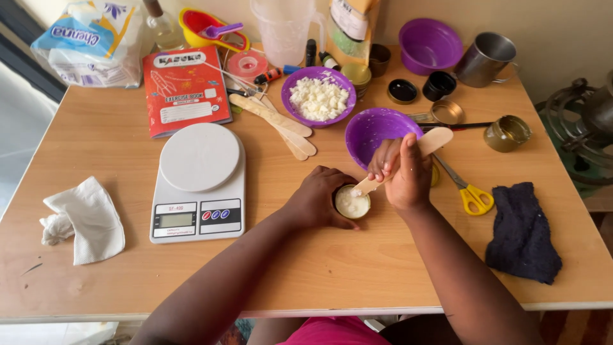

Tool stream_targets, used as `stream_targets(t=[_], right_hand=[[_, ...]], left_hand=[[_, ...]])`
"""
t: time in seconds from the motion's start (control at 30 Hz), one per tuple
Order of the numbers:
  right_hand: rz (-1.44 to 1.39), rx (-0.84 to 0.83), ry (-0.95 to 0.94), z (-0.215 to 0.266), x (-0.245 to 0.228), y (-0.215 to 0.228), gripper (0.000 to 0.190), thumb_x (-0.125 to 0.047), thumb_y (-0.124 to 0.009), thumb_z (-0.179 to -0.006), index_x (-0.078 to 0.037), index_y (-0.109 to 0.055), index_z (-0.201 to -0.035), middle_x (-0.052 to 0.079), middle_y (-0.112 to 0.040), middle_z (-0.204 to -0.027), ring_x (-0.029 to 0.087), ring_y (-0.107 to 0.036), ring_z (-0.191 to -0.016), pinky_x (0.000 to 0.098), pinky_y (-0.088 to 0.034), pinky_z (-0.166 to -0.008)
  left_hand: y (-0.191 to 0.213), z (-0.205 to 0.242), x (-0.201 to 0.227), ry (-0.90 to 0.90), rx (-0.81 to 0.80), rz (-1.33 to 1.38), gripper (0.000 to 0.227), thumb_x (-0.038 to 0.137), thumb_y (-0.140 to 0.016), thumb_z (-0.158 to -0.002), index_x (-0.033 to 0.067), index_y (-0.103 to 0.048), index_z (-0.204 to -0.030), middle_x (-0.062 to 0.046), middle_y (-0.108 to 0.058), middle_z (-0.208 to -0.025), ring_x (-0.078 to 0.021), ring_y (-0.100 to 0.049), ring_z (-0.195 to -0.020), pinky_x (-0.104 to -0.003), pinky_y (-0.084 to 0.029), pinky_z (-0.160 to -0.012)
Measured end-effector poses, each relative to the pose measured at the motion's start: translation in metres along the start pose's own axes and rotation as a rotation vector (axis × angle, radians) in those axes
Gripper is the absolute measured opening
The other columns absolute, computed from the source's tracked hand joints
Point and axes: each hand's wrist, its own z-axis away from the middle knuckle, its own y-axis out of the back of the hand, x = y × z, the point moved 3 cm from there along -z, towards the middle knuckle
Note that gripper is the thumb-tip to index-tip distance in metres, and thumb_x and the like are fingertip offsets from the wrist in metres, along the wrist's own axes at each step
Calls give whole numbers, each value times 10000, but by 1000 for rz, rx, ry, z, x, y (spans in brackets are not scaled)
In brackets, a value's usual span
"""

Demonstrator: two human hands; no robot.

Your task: Mixing and scraping a white creamy substance in a small container using a wooden spatula

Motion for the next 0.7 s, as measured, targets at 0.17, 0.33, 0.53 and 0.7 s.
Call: stream_targets(t=[0.17,0.33,0.53,0.7], right_hand=[[129,-73,4,1,2,4,489,-240,-439,-1002,-16,-456,-568,172,-437,-499,290,-562,-441,331,-493,-442],[135,39,-37,6,-6,-7,438,-221,-499,-997,-44,-451,-599,151,-418,-516,284,-560,-458,320,-492,-446],[100,109,-34,7,-4,-1,567,-315,-446,-1040,-56,-391,-539,93,-316,-407,172,-420,-316,262,-427,-378],[158,204,-62,4,-6,-3,559,-371,-438,-1040,-66,-402,-573,67,-325,-428,136,-400,-332,235,-373,-378]], left_hand=[[-3,-3,-5,76,56,20,783,554,-842,-446,96,-652,-1052,-114,-636,-1001,-316,-602,-970,-362,-479,-861],[-1,-7,-14,22,46,98,770,519,-858,-460,46,-650,-1031,-159,-639,-986,-366,-628,-935,-394,-509,-830],[-4,-5,-10,20,-13,54,785,533,-859,-430,96,-657,-1049,-83,-636,-1002,-302,-636,-934,-366,-527,-782],[-1,-4,-5,15,-63,18,820,602,-827,-464,92,-645,-1079,-81,-638,-1012,-311,-635,-950,-392,-527,-760]])
